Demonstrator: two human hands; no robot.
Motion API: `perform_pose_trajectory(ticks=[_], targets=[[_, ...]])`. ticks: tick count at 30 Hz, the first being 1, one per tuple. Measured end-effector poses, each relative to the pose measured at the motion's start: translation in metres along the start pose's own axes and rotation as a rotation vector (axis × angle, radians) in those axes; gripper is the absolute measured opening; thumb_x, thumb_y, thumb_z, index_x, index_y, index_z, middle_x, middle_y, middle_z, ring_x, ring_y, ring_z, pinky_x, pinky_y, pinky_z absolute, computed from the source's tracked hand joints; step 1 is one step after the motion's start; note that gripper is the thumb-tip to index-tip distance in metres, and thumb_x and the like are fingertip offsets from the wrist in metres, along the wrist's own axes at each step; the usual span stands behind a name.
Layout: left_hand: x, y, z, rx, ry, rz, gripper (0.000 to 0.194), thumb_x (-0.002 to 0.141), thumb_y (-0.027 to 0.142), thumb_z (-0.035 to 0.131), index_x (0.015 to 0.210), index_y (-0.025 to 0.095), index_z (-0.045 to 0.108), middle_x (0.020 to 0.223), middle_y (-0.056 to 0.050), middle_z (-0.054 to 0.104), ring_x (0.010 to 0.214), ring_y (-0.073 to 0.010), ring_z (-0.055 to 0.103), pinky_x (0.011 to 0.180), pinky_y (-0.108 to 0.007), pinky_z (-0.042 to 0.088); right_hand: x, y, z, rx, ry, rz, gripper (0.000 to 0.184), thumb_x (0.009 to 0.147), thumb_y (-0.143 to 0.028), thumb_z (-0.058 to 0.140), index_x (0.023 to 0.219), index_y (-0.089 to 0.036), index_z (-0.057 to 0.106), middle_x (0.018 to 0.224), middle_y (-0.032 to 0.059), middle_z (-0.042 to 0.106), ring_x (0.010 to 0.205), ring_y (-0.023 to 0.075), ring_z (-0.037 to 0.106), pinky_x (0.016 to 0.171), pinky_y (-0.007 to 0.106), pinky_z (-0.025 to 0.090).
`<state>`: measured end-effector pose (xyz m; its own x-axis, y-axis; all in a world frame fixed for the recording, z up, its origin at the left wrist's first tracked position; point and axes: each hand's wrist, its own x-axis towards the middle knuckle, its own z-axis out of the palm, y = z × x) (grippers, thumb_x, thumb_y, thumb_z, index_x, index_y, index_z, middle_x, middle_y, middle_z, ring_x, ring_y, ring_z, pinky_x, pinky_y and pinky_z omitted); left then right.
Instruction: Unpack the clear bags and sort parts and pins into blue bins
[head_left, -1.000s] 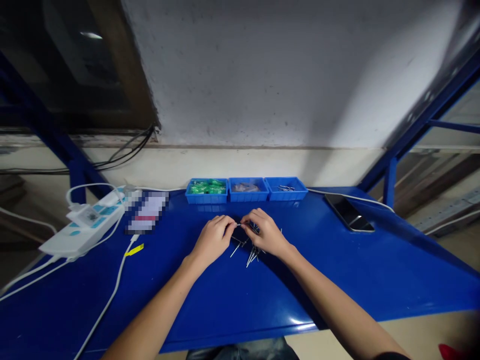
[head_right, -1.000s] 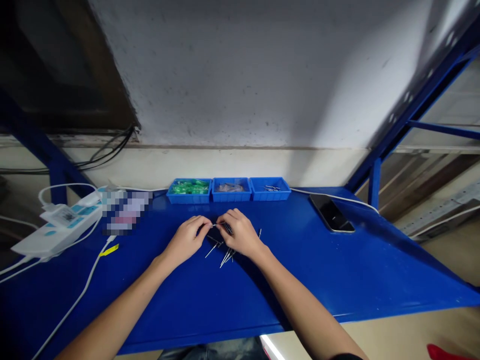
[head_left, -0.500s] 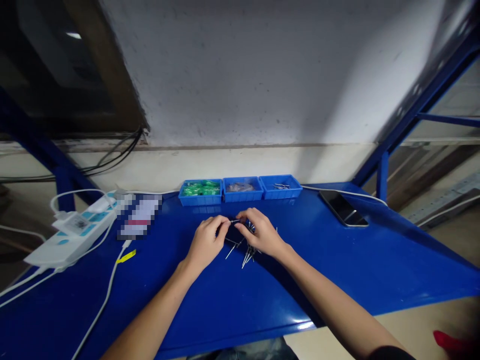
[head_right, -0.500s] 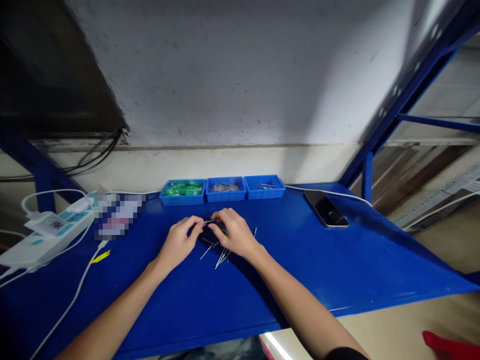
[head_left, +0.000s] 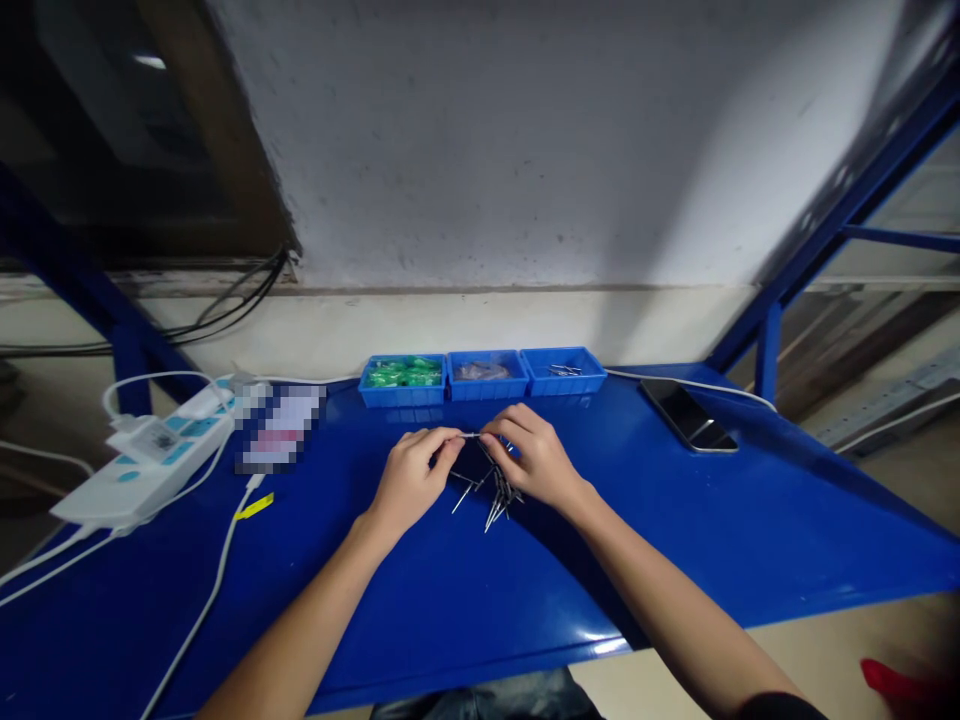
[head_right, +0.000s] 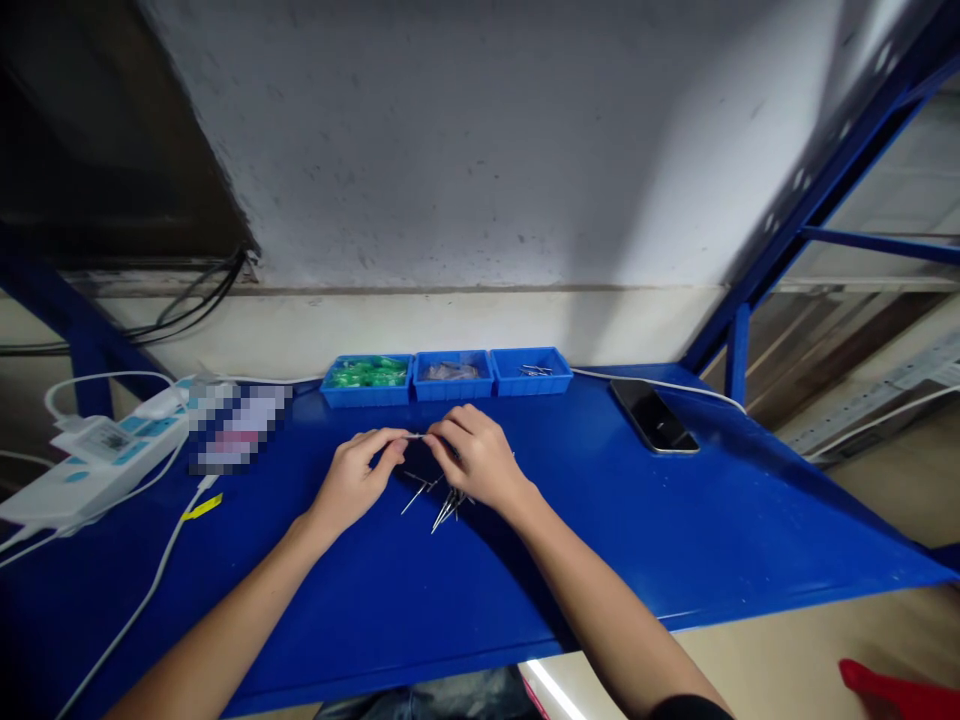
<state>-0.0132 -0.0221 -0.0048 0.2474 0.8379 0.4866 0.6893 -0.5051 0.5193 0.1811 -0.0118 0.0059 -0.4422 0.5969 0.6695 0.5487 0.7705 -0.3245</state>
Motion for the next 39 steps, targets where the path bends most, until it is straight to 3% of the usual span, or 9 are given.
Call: perform_pose_trajectory(ticks=[4, 6, 7, 10, 12, 18, 22, 28, 39], targets=[[0.002, -0.010, -0.007, 0.129, -0.248, 0.019, 0.019, 0.087, 0.030, 0.051, 0.101, 0.026, 0.063, 0.095, -0.001, 0.068, 0.091, -0.0203, 0.059, 0.085, -0.038, 0.039, 0.005, 0.020, -0.026, -0.149, 0.456, -0.031, 0.010, 0.087, -0.020, 0.049, 0.087, -0.021, 0.059, 0.079, 0.0052, 0.060, 0.075, 0.0172, 0.054, 0.070, 0.033, 0.044], [0.001, -0.016, -0.007, 0.169, -0.340, 0.037, 0.016, 0.084, 0.028, 0.055, 0.098, 0.028, 0.063, 0.101, 0.000, 0.065, 0.098, -0.0223, 0.055, 0.090, -0.042, 0.035, 0.008, 0.040, -0.038, -0.283, 0.641, 0.083, 0.011, 0.087, -0.021, 0.048, 0.086, -0.021, 0.059, 0.078, 0.0057, 0.059, 0.076, 0.0183, 0.053, 0.073, 0.035, 0.043], [0.000, -0.018, -0.007, 0.177, -0.370, 0.042, 0.014, 0.083, 0.028, 0.057, 0.095, 0.028, 0.064, 0.102, 0.000, 0.064, 0.100, -0.0227, 0.053, 0.091, -0.043, 0.033, 0.009, 0.050, -0.042, -0.358, 0.661, 0.176, 0.013, 0.087, -0.024, 0.047, 0.089, -0.020, 0.060, 0.080, 0.0066, 0.059, 0.078, 0.0193, 0.052, 0.076, 0.037, 0.042], [-0.003, -0.022, -0.002, 0.186, -0.388, 0.045, 0.007, 0.083, 0.025, 0.056, 0.083, 0.025, 0.063, 0.099, -0.001, 0.061, 0.101, -0.0218, 0.050, 0.094, -0.044, 0.029, 0.004, 0.075, -0.041, -0.508, 0.492, 0.416, 0.029, 0.083, -0.033, 0.053, 0.104, -0.014, 0.059, 0.096, 0.0137, 0.058, 0.091, 0.0262, 0.050, 0.081, 0.045, 0.040], [-0.004, -0.023, 0.001, 0.186, -0.386, 0.045, 0.010, 0.085, 0.022, 0.053, 0.079, 0.023, 0.061, 0.097, -0.001, 0.061, 0.099, -0.0209, 0.050, 0.094, -0.043, 0.028, -0.003, 0.079, -0.031, -0.492, 0.358, 0.493, 0.031, 0.082, -0.035, 0.054, 0.104, -0.013, 0.060, 0.098, 0.0155, 0.058, 0.094, 0.0284, 0.049, 0.081, 0.046, 0.040], [0.001, -0.021, 0.001, 0.202, -0.295, -0.021, 0.012, 0.087, 0.021, 0.047, 0.081, 0.022, 0.058, 0.089, 0.000, 0.064, 0.093, -0.0211, 0.052, 0.087, -0.040, 0.033, -0.007, 0.037, 0.011, -0.203, 0.080, 0.326, 0.022, 0.088, -0.033, 0.049, 0.098, -0.018, 0.063, 0.091, 0.0106, 0.059, 0.090, 0.0249, 0.051, 0.081, 0.040, 0.042], [0.005, -0.022, 0.000, 0.110, -0.175, -0.016, 0.012, 0.088, 0.022, 0.047, 0.082, 0.021, 0.057, 0.085, -0.002, 0.065, 0.086, -0.0198, 0.053, 0.079, -0.034, 0.040, -0.005, 0.015, 0.021, -0.049, -0.071, 0.209, 0.021, 0.087, -0.031, 0.051, 0.101, -0.019, 0.062, 0.089, 0.0084, 0.060, 0.087, 0.0226, 0.052, 0.078, 0.037, 0.044], [0.004, -0.018, 0.003, 0.052, -0.119, 0.036, 0.011, 0.089, 0.021, 0.048, 0.083, 0.020, 0.058, 0.086, -0.002, 0.065, 0.087, -0.0191, 0.053, 0.080, -0.033, 0.043, -0.005, 0.010, 0.021, 0.000, -0.163, 0.116, 0.012, 0.086, -0.023, 0.053, 0.094, -0.019, 0.060, 0.087, 0.0069, 0.059, 0.081, 0.0197, 0.051, 0.076, 0.035, 0.042], [0.003, -0.013, 0.005, 0.012, -0.046, 0.053, 0.009, 0.084, 0.021, 0.056, 0.093, 0.020, 0.058, 0.083, -0.001, 0.063, 0.087, -0.0185, 0.054, 0.080, -0.032, 0.045, -0.007, 0.012, 0.027, 0.020, -0.127, 0.121, 0.009, 0.089, -0.018, 0.047, 0.084, -0.018, 0.055, 0.080, 0.0057, 0.057, 0.074, 0.0180, 0.048, 0.068, 0.030, 0.039]])
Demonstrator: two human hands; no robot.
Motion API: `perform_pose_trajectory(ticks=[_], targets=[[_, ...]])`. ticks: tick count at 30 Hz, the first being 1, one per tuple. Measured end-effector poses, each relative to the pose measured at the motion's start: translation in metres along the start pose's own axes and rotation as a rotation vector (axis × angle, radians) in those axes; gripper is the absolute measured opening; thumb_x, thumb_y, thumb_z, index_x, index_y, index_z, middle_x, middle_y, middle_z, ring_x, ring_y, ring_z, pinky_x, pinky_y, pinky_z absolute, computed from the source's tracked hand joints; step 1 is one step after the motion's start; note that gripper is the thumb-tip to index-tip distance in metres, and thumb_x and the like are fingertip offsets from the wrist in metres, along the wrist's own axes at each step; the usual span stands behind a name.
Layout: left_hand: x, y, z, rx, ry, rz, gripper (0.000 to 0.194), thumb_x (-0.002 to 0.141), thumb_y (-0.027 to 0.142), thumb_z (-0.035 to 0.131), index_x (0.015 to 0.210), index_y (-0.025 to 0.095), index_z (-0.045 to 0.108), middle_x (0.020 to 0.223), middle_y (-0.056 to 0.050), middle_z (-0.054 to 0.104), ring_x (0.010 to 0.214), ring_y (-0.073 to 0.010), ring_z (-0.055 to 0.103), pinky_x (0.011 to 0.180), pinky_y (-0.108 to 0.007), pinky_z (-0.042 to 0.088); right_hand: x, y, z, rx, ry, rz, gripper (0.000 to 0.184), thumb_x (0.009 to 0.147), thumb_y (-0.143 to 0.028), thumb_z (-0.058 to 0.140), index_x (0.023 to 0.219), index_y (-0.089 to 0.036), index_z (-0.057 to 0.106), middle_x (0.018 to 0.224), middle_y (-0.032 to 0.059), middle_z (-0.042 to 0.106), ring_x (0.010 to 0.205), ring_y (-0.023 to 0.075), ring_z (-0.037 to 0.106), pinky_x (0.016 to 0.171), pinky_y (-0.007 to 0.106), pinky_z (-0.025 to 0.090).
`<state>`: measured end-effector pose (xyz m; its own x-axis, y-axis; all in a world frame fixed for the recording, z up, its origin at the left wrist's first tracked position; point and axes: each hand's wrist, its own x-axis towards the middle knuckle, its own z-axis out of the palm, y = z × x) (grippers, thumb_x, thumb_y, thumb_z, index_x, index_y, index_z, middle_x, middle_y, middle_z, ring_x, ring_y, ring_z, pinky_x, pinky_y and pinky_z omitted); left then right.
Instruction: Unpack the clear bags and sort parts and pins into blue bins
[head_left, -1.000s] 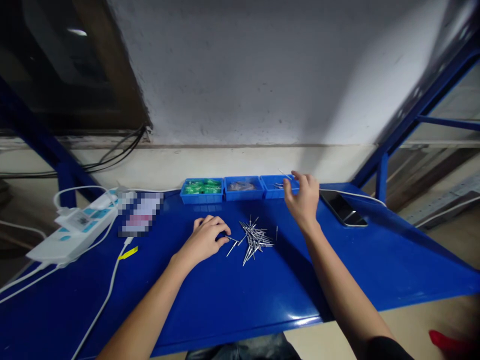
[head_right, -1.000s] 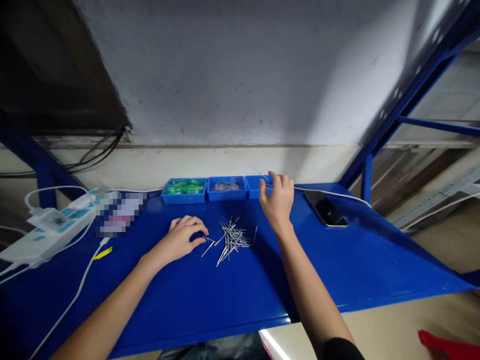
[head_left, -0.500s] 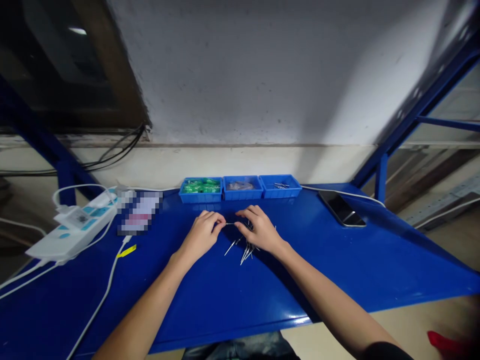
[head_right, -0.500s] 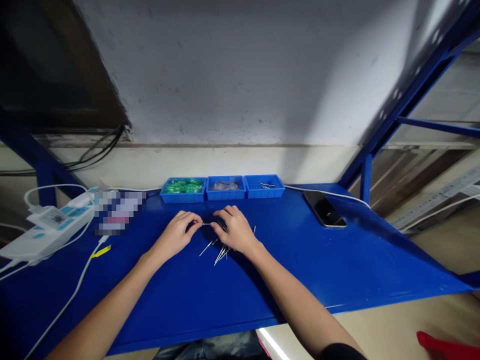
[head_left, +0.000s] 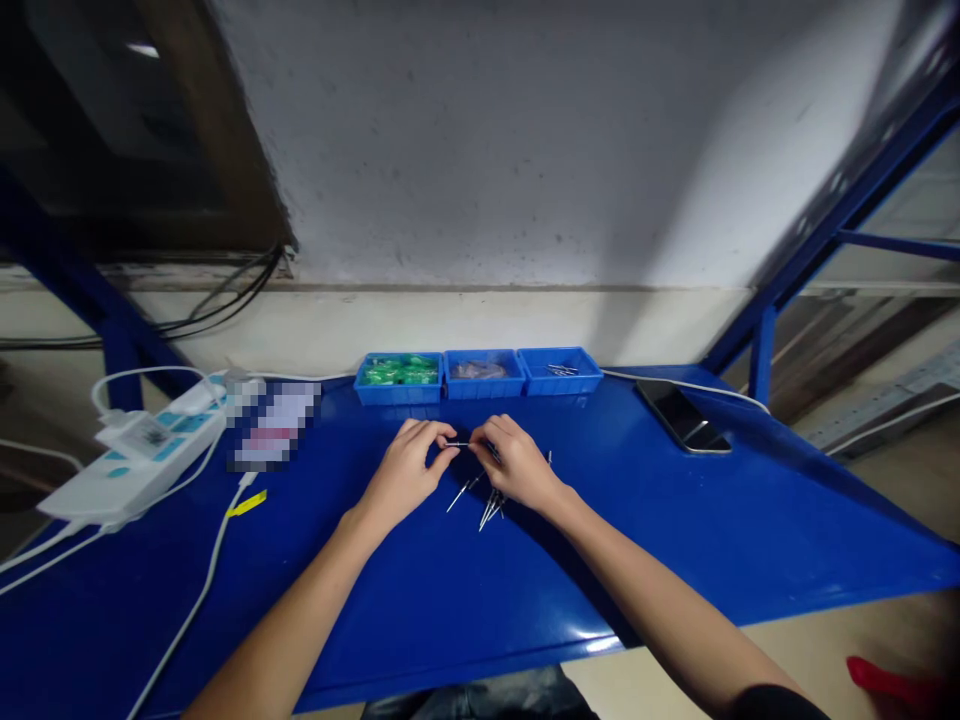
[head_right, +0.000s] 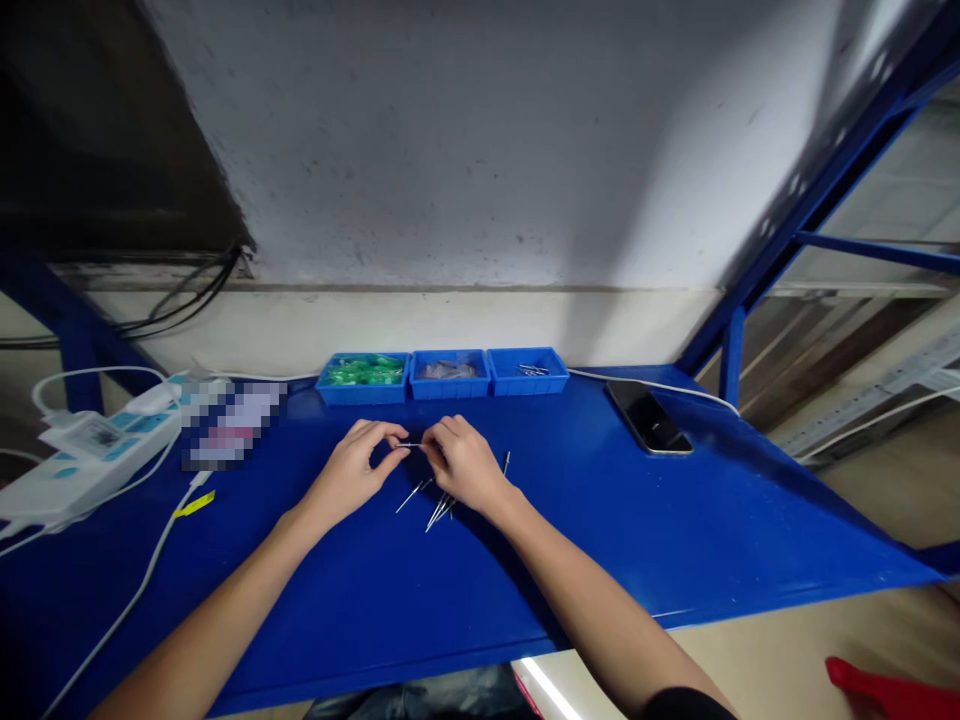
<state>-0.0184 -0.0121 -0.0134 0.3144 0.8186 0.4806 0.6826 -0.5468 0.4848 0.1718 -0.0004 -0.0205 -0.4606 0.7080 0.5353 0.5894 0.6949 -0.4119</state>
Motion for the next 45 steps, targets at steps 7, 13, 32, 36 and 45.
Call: perform_pose_trajectory(ticks=[7, 13, 32, 36, 45], targets=[[0.000, 0.003, 0.000, -0.001, 0.024, 0.016, 0.006, 0.087, 0.021, 0.052, 0.083, 0.020, 0.057, 0.081, -0.001, 0.063, 0.082, -0.0177, 0.053, 0.077, -0.031, 0.044, 0.000, -0.002, -0.001, 0.031, 0.024, -0.004, 0.005, 0.088, -0.020, 0.049, 0.088, -0.019, 0.054, 0.080, 0.0051, 0.057, 0.076, 0.0182, 0.049, 0.069, 0.031, 0.041], [0.000, 0.003, 0.001, -0.005, 0.031, 0.002, 0.008, 0.087, 0.022, 0.052, 0.082, 0.020, 0.058, 0.080, 0.000, 0.063, 0.082, -0.0174, 0.054, 0.076, -0.030, 0.044, -0.001, -0.003, -0.001, 0.021, 0.033, 0.005, 0.006, 0.088, -0.019, 0.048, 0.087, -0.019, 0.053, 0.081, 0.0048, 0.056, 0.076, 0.0173, 0.049, 0.069, 0.030, 0.041], [-0.002, 0.008, -0.002, 0.026, 0.073, -0.083, 0.021, 0.090, 0.032, 0.045, 0.084, 0.021, 0.060, 0.077, -0.002, 0.064, 0.079, -0.0175, 0.059, 0.072, -0.028, 0.044, 0.001, -0.008, -0.007, -0.005, 0.070, -0.041, 0.017, 0.091, -0.028, 0.048, 0.096, -0.018, 0.060, 0.083, 0.0062, 0.060, 0.077, 0.0177, 0.052, 0.072, 0.031, 0.043], [-0.001, 0.008, -0.006, 0.032, -0.064, -0.135, 0.032, 0.092, 0.038, 0.037, 0.075, 0.020, 0.058, 0.072, -0.002, 0.063, 0.074, -0.0170, 0.059, 0.069, -0.027, 0.042, 0.001, -0.008, -0.012, -0.057, 0.096, -0.102, 0.018, 0.092, -0.024, 0.045, 0.091, -0.018, 0.062, 0.080, 0.0061, 0.060, 0.074, 0.0167, 0.052, 0.070, 0.031, 0.043], [-0.010, -0.003, 0.001, 0.047, -0.501, -0.089, 0.016, 0.079, 0.038, 0.056, 0.087, 0.024, 0.058, 0.086, -0.001, 0.059, 0.075, -0.0164, 0.058, 0.065, -0.026, 0.040, 0.006, 0.050, -0.071, -0.345, 0.794, 0.202, 0.023, 0.091, -0.027, 0.041, 0.080, -0.017, 0.058, 0.067, 0.0041, 0.057, 0.065, 0.0164, 0.052, 0.066, 0.031, 0.041]])
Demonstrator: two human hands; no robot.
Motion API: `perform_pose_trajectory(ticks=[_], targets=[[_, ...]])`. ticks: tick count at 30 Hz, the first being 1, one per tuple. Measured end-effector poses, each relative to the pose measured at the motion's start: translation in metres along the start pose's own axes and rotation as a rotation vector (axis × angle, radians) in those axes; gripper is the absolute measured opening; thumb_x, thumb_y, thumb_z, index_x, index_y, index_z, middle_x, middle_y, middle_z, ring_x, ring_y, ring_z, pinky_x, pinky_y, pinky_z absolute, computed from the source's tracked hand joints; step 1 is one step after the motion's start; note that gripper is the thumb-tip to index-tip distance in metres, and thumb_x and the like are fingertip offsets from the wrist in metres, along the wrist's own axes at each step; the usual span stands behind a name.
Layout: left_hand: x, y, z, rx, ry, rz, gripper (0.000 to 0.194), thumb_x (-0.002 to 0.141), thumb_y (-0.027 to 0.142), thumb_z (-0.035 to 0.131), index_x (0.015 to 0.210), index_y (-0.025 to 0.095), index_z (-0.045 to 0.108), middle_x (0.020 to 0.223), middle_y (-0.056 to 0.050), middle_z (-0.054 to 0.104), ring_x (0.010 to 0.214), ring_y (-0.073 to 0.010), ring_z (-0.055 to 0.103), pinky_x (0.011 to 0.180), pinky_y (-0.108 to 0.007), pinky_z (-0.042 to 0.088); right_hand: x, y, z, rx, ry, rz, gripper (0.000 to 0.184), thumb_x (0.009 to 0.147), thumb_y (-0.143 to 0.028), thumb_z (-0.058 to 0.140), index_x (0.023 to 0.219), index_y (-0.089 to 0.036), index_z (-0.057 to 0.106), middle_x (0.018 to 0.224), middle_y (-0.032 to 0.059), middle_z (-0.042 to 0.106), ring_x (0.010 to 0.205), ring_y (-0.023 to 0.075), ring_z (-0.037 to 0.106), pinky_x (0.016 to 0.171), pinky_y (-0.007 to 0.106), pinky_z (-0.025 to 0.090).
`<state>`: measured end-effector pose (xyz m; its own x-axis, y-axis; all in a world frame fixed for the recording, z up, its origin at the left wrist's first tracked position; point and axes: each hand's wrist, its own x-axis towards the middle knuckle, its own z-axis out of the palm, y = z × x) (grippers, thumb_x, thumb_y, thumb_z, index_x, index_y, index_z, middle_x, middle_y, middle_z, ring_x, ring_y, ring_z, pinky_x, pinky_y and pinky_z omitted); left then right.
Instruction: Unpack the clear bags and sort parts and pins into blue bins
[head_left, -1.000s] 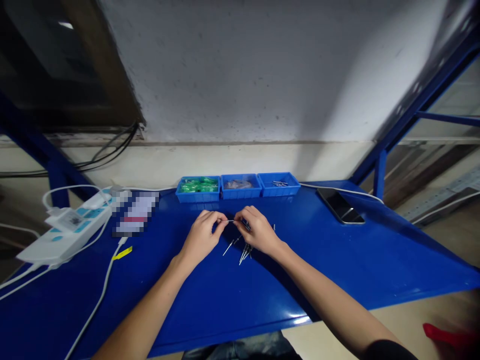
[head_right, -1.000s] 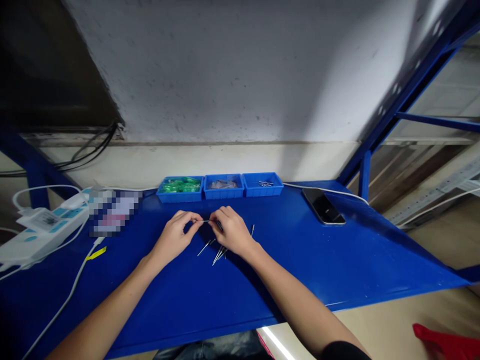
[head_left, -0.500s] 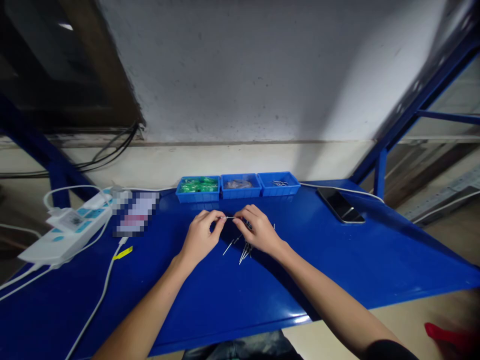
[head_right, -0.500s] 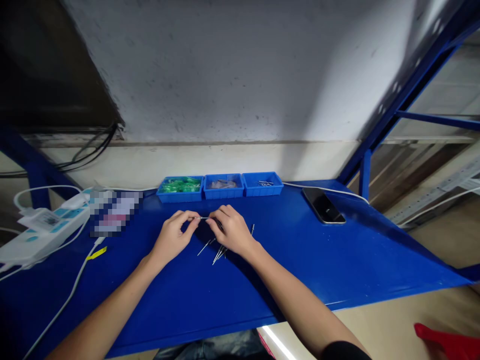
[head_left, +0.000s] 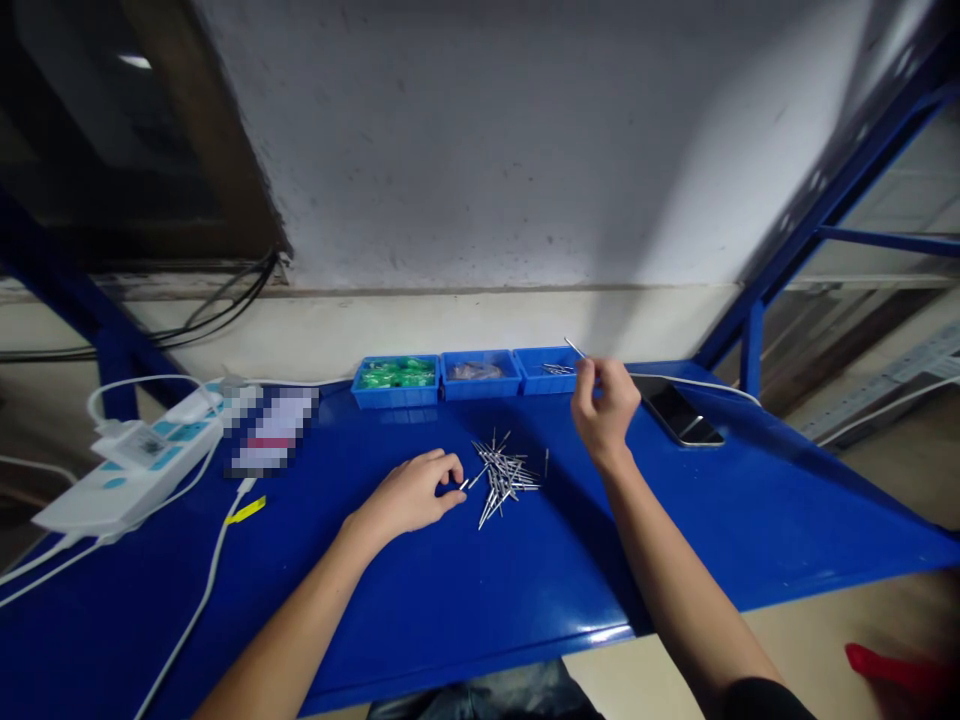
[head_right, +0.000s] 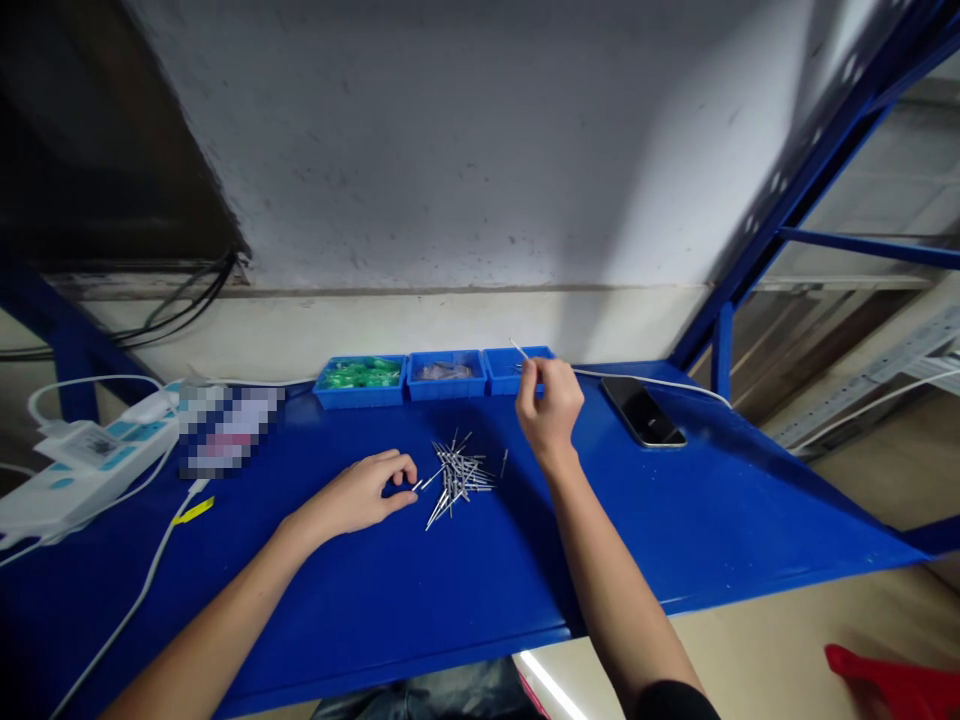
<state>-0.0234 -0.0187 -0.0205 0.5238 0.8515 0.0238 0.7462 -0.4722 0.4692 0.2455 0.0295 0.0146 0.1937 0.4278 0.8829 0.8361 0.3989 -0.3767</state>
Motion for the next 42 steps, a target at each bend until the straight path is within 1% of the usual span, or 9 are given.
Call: perform_pose_trajectory(ticks=[3, 6, 12, 16, 20, 25, 31, 36, 42], targets=[[0.002, -0.001, 0.004, 0.003, 0.053, 0.018, 0.010, 0.084, 0.029, 0.049, 0.086, 0.024, 0.057, 0.087, -0.001, 0.058, 0.078, -0.0171, 0.059, 0.068, -0.027, 0.042, -0.001, 0.023, 0.008, -0.233, -0.258, 0.126, 0.030, 0.086, -0.040, 0.050, 0.100, -0.015, 0.060, 0.075, 0.0078, 0.061, 0.073, 0.0217, 0.055, 0.067, 0.033, 0.042], [0.003, -0.001, 0.004, 0.015, 0.116, -0.017, 0.010, 0.083, 0.030, 0.053, 0.090, 0.023, 0.056, 0.092, -0.003, 0.059, 0.084, -0.0199, 0.059, 0.070, -0.029, 0.042, -0.019, 0.024, 0.017, -0.246, -0.428, 0.135, 0.036, 0.085, -0.040, 0.051, 0.109, -0.015, 0.057, 0.083, 0.0101, 0.063, 0.078, 0.0240, 0.056, 0.069, 0.035, 0.043], [0.006, -0.008, 0.002, 0.103, 0.141, -0.092, 0.011, 0.085, 0.025, 0.049, 0.077, 0.021, 0.056, 0.085, -0.004, 0.058, 0.082, -0.0214, 0.057, 0.070, -0.031, 0.041, -0.046, -0.028, 0.025, 0.097, -0.669, -0.115, 0.023, 0.090, -0.033, 0.048, 0.102, -0.018, 0.061, 0.084, 0.0079, 0.062, 0.083, 0.0214, 0.055, 0.075, 0.033, 0.043], [0.010, -0.012, 0.006, 0.086, 0.218, -0.077, 0.013, 0.088, 0.023, 0.045, 0.080, 0.020, 0.055, 0.085, -0.004, 0.061, 0.084, -0.0221, 0.056, 0.074, -0.034, 0.040, -0.052, -0.052, 0.024, 0.196, -0.814, -0.237, 0.023, 0.088, -0.032, 0.051, 0.103, -0.017, 0.061, 0.085, 0.0072, 0.061, 0.080, 0.0195, 0.052, 0.071, 0.031, 0.043], [0.012, -0.007, 0.006, -0.036, 0.286, 0.007, 0.014, 0.090, 0.020, 0.041, 0.083, 0.020, 0.053, 0.084, -0.003, 0.062, 0.082, -0.0190, 0.057, 0.075, -0.032, 0.043, -0.055, -0.056, 0.024, 0.227, -0.850, -0.303, 0.017, 0.086, -0.026, 0.054, 0.100, -0.017, 0.061, 0.085, 0.0066, 0.060, 0.078, 0.0192, 0.050, 0.070, 0.031, 0.042], [0.012, 0.000, 0.003, -0.207, 0.385, -0.007, 0.012, 0.090, 0.018, 0.038, 0.093, 0.020, 0.049, 0.079, -0.001, 0.060, 0.070, -0.0140, 0.059, 0.067, -0.026, 0.046, -0.055, -0.056, 0.022, 0.273, -0.845, -0.325, 0.011, 0.087, -0.022, 0.053, 0.093, -0.018, 0.060, 0.084, 0.0057, 0.059, 0.077, 0.0178, 0.049, 0.069, 0.029, 0.041], [0.011, 0.002, 0.002, -0.233, 0.433, -0.010, 0.014, 0.090, 0.024, 0.041, 0.100, 0.020, 0.049, 0.072, 0.001, 0.060, 0.066, -0.0136, 0.060, 0.066, -0.026, 0.046, -0.053, -0.060, 0.020, 0.303, -0.819, -0.321, 0.014, 0.090, -0.026, 0.048, 0.088, -0.019, 0.060, 0.083, 0.0061, 0.058, 0.076, 0.0174, 0.049, 0.070, 0.030, 0.041], [0.009, 0.007, 0.000, -0.176, 0.489, 0.038, 0.010, 0.087, 0.028, 0.048, 0.088, 0.020, 0.055, 0.079, -0.001, 0.061, 0.073, -0.0147, 0.059, 0.070, -0.026, 0.046, -0.050, -0.063, 0.017, 0.311, -0.802, -0.266, 0.021, 0.093, -0.025, 0.041, 0.085, -0.018, 0.059, 0.080, 0.0053, 0.058, 0.074, 0.0168, 0.050, 0.070, 0.030, 0.041], [0.009, 0.008, -0.003, -0.087, 0.479, 0.045, 0.021, 0.090, 0.025, 0.041, 0.078, 0.020, 0.057, 0.076, -0.002, 0.063, 0.077, -0.0172, 0.059, 0.073, -0.029, 0.045, -0.051, -0.063, 0.016, 0.377, -0.790, -0.259, 0.016, 0.089, -0.028, 0.050, 0.101, -0.019, 0.055, 0.086, 0.0060, 0.059, 0.081, 0.0185, 0.053, 0.072, 0.030, 0.042]])
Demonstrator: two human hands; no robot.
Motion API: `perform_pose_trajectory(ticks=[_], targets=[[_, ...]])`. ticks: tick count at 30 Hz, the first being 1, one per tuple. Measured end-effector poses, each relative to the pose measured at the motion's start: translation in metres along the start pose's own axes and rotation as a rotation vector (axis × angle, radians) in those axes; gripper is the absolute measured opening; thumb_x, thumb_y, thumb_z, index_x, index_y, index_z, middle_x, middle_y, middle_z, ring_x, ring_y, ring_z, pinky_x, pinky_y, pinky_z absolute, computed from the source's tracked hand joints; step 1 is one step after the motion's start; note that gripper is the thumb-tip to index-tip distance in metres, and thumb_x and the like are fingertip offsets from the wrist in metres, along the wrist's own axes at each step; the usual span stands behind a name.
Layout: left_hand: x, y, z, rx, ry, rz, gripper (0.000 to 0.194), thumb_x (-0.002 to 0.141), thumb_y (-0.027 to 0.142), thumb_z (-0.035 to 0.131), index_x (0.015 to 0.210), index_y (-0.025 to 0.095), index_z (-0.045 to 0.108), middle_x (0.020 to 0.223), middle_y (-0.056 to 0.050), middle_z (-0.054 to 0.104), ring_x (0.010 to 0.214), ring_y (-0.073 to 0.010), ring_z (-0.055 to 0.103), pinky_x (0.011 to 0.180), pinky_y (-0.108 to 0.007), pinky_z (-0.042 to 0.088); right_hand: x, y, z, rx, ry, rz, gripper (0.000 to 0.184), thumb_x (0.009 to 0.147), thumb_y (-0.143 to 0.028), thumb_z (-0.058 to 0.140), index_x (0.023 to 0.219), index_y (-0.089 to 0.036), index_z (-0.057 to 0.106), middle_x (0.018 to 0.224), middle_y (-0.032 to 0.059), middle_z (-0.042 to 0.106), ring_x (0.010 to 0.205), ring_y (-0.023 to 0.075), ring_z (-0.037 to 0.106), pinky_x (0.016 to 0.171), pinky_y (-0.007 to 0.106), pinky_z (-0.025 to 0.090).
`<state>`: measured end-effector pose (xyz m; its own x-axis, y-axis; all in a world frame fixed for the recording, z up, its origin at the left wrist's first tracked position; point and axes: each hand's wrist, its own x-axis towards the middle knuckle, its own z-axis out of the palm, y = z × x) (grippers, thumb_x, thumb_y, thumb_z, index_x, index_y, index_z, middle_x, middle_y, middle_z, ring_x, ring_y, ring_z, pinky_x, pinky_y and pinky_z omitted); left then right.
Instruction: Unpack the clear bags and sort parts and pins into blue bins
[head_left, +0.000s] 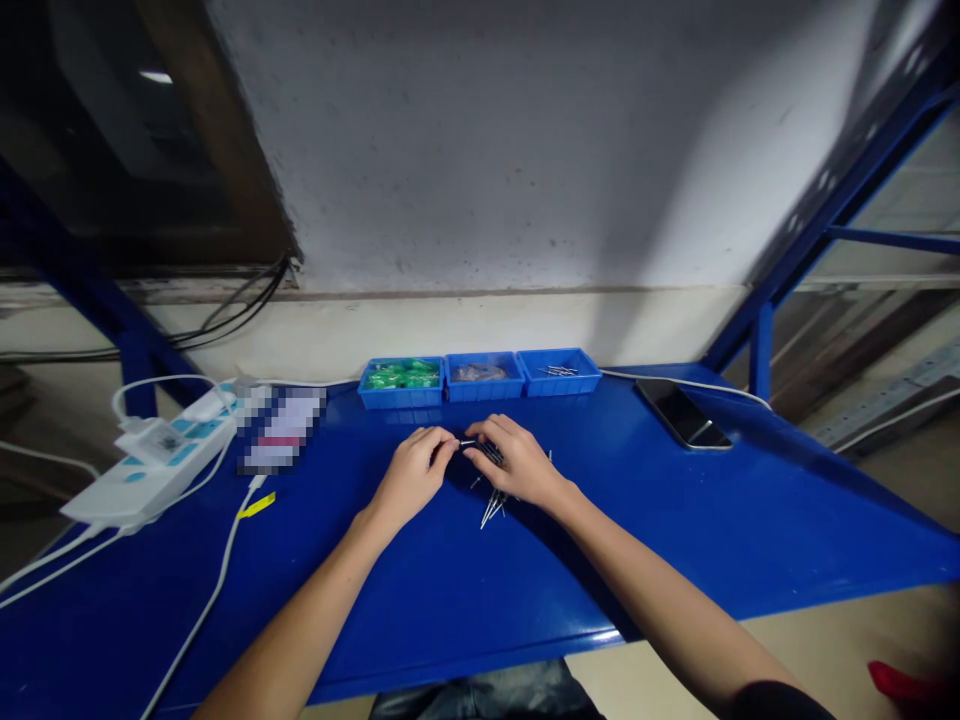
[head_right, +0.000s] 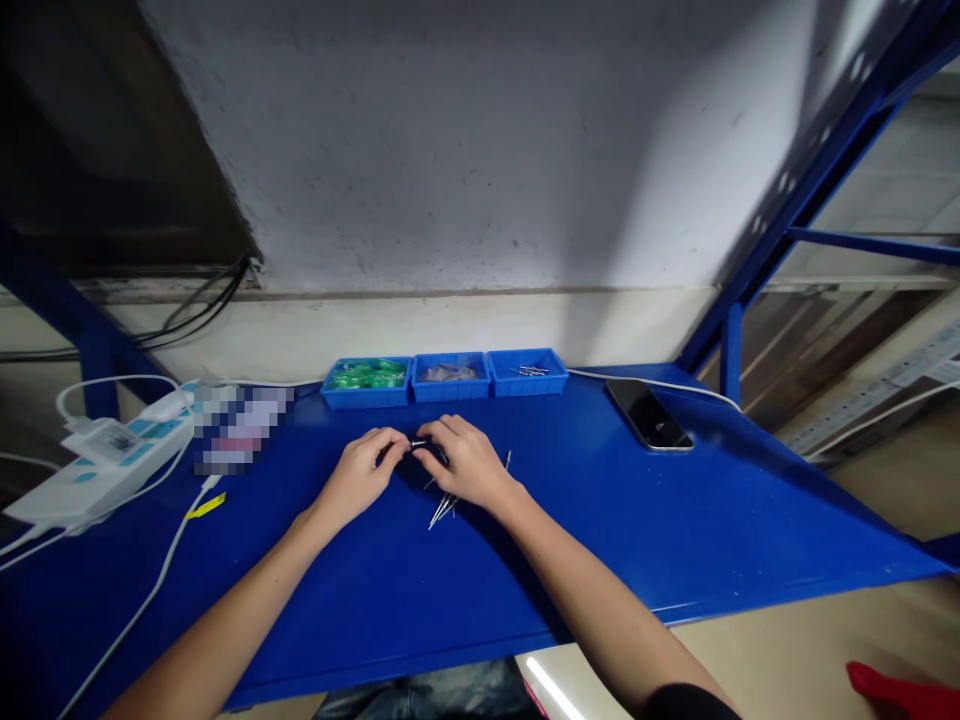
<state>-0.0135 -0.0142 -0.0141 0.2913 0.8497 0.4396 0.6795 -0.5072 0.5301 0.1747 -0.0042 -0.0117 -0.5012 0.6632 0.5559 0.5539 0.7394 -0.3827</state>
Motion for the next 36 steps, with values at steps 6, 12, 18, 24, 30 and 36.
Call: perform_pose_trajectory(ticks=[6, 12, 18, 24, 30, 36], targets=[[-0.002, 0.000, 0.002, -0.056, -0.021, -0.028, 0.020, 0.091, 0.029, 0.042, 0.083, 0.020, 0.059, 0.079, -0.002, 0.065, 0.074, -0.0160, 0.061, 0.069, -0.027, 0.046, 0.001, 0.002, 0.003, -0.047, 0.001, -0.010, 0.015, 0.092, -0.024, 0.043, 0.087, -0.019, 0.057, 0.081, 0.0059, 0.058, 0.075, 0.0172, 0.052, 0.070, 0.029, 0.041], [-0.003, 0.001, 0.002, -0.079, 0.024, -0.037, 0.015, 0.090, 0.029, 0.045, 0.086, 0.021, 0.057, 0.082, -0.002, 0.065, 0.075, -0.0150, 0.061, 0.067, -0.025, 0.045, 0.001, -0.001, 0.000, -0.036, 0.018, 0.025, 0.019, 0.094, -0.026, 0.041, 0.085, -0.019, 0.056, 0.079, 0.0055, 0.058, 0.074, 0.0172, 0.052, 0.069, 0.029, 0.041], [-0.002, 0.002, 0.000, -0.044, 0.031, -0.021, 0.025, 0.093, 0.030, 0.038, 0.077, 0.020, 0.055, 0.071, -0.001, 0.062, 0.072, -0.0156, 0.060, 0.069, -0.027, 0.044, 0.001, -0.003, 0.001, -0.020, 0.033, -0.007, 0.015, 0.092, -0.026, 0.044, 0.093, -0.019, 0.057, 0.082, 0.0062, 0.059, 0.076, 0.0176, 0.053, 0.069, 0.030, 0.042], [-0.004, 0.005, 0.006, -0.037, -0.136, -0.046, 0.021, 0.089, 0.037, 0.046, 0.084, 0.021, 0.059, 0.076, -0.001, 0.064, 0.070, -0.0157, 0.060, 0.064, -0.026, 0.043, 0.002, 0.005, -0.022, -0.093, 0.288, -0.012, 0.017, 0.091, -0.025, 0.042, 0.084, -0.019, 0.057, 0.075, 0.0064, 0.058, 0.072, 0.0179, 0.053, 0.068, 0.032, 0.043], [-0.010, 0.014, 0.014, 0.138, -0.301, -0.026, 0.016, 0.081, 0.037, 0.057, 0.085, 0.023, 0.062, 0.087, -0.003, 0.062, 0.084, -0.0207, 0.057, 0.077, -0.034, 0.042, 0.007, 0.051, -0.062, -0.355, 0.764, 0.338, 0.021, 0.090, -0.030, 0.042, 0.097, -0.016, 0.057, 0.076, 0.0076, 0.059, 0.073, 0.0191, 0.054, 0.074, 0.036, 0.043], [-0.010, 0.007, 0.022, 0.186, -0.272, -0.032, 0.011, 0.087, 0.023, 0.049, 0.081, 0.022, 0.058, 0.084, -0.002, 0.062, 0.085, -0.0202, 0.054, 0.075, -0.032, 0.040, -0.003, 0.064, -0.040, -0.348, 0.304, 0.517, 0.025, 0.086, -0.033, 0.050, 0.099, -0.016, 0.060, 0.083, 0.0083, 0.063, 0.082, 0.0227, 0.057, 0.075, 0.034, 0.043]])
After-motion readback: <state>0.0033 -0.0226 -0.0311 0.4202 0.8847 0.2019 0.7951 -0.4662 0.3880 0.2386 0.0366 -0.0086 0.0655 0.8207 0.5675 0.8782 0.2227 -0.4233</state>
